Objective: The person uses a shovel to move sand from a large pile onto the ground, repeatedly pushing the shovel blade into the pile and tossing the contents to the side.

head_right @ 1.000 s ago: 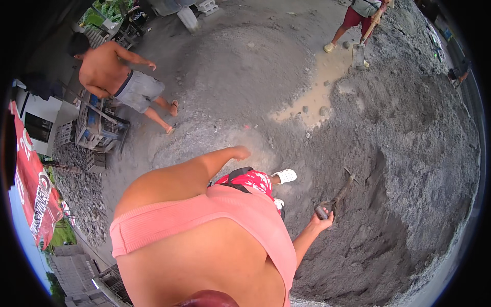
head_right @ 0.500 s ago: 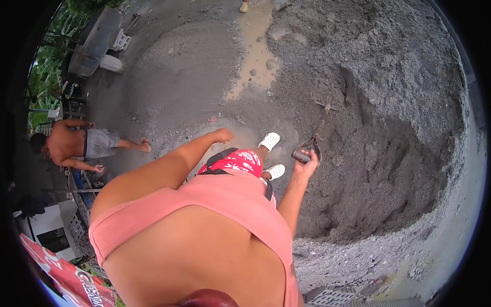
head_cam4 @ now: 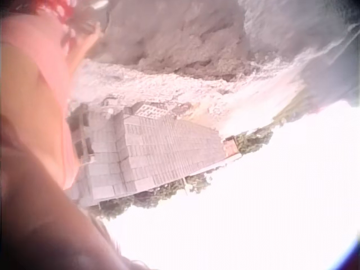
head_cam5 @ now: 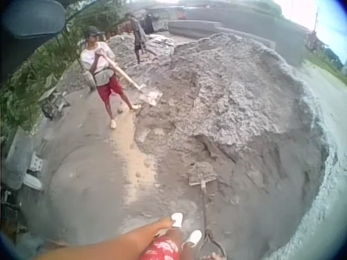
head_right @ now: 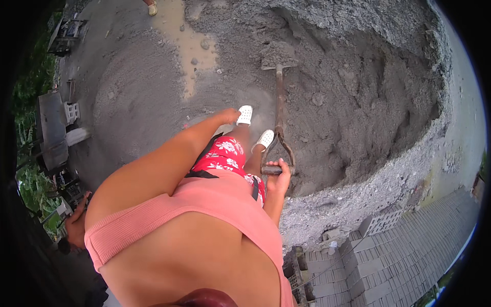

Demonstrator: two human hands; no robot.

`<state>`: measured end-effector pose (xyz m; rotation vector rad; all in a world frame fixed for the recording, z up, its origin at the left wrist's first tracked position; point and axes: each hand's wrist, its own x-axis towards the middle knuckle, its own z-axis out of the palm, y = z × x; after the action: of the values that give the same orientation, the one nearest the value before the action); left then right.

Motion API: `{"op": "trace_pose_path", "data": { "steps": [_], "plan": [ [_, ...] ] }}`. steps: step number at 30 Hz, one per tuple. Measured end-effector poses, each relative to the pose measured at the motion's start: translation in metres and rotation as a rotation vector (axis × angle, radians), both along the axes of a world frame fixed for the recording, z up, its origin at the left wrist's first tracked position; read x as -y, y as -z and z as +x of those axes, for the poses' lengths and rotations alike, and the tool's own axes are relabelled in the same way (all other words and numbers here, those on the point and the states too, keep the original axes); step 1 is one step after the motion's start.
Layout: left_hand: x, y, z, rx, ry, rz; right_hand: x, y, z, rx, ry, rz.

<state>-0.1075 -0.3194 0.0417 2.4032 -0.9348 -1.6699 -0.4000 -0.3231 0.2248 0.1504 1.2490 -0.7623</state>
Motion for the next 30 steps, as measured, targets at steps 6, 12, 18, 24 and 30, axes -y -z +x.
{"op": "trace_pose_path", "data": {
  "steps": [6,12,18,24,30],
  "plan": [
    [0.097,0.082,-0.086,-0.127,-0.359,0.058,-0.032,-0.054,0.007,-0.088,0.139,0.05],
    [0.108,0.141,-0.14,-0.256,-0.681,0.185,-0.05,-0.041,0.017,-0.297,0.353,0.212],
    [0.055,0.152,-0.173,-0.481,-1.011,0.306,-0.109,-0.012,0.02,-0.874,0.395,0.291],
    [0.005,0.12,-0.202,-0.792,-1.327,0.436,-0.151,-0.048,-0.042,-0.966,0.29,0.223],
    [0.041,0.025,-0.179,-1.142,-1.628,0.339,-0.11,-0.063,-0.117,-0.934,-0.054,-0.32]
  ]
}}
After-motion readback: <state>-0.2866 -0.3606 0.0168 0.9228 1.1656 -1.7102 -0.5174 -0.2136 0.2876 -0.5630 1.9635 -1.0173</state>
